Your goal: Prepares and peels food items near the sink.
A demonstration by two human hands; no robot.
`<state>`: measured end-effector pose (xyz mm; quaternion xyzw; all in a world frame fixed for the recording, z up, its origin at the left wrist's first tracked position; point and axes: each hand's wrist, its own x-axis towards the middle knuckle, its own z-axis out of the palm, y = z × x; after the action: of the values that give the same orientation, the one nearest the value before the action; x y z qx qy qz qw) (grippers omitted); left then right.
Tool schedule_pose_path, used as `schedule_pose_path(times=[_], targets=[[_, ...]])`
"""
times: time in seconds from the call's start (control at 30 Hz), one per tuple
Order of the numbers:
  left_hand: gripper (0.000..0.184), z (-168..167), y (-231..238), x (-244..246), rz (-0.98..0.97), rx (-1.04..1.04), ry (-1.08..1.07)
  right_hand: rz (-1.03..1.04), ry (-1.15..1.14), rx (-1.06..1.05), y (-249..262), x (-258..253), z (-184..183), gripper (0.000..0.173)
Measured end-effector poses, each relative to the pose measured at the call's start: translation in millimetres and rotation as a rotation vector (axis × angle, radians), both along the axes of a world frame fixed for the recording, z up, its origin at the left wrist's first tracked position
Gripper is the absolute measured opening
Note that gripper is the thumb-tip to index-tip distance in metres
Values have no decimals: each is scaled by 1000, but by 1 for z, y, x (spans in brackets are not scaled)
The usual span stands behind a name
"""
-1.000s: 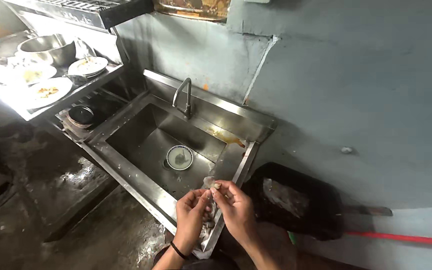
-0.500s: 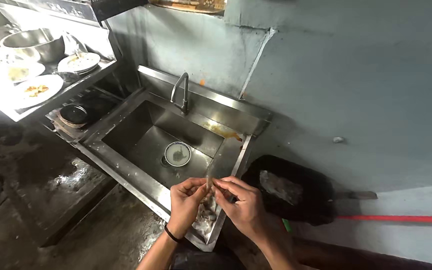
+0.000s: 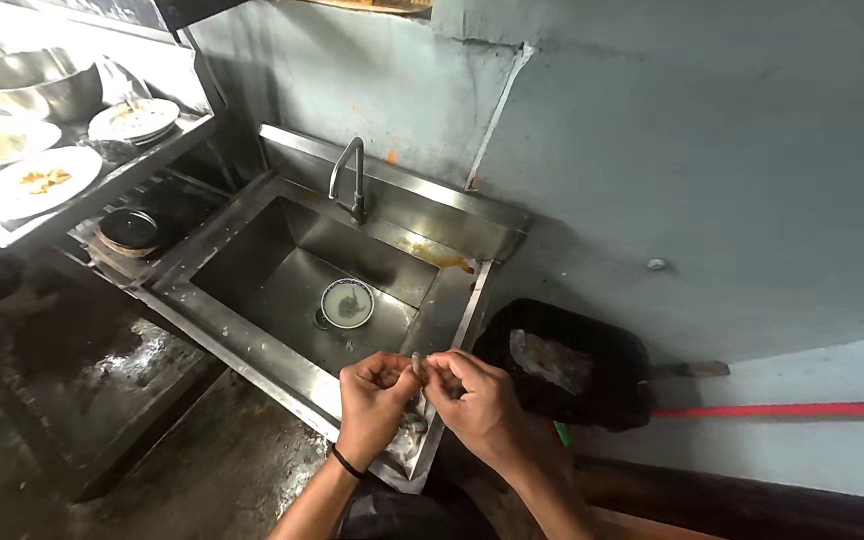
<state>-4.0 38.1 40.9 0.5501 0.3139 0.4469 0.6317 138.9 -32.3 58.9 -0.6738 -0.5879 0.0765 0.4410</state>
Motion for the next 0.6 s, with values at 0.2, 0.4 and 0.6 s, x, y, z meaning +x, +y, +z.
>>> schedule_pose_path(times=[0.2, 0.4, 0.6], targets=[[5, 7, 8, -5, -118, 70, 36, -15, -74, 22, -4, -1, 15, 17], [3, 1, 15, -8, -198, 157, 89, 16, -193, -3, -1, 0, 5, 14], [6, 0, 10, -8, -211, 10, 93, 30, 14, -98, 0, 8, 4, 8]])
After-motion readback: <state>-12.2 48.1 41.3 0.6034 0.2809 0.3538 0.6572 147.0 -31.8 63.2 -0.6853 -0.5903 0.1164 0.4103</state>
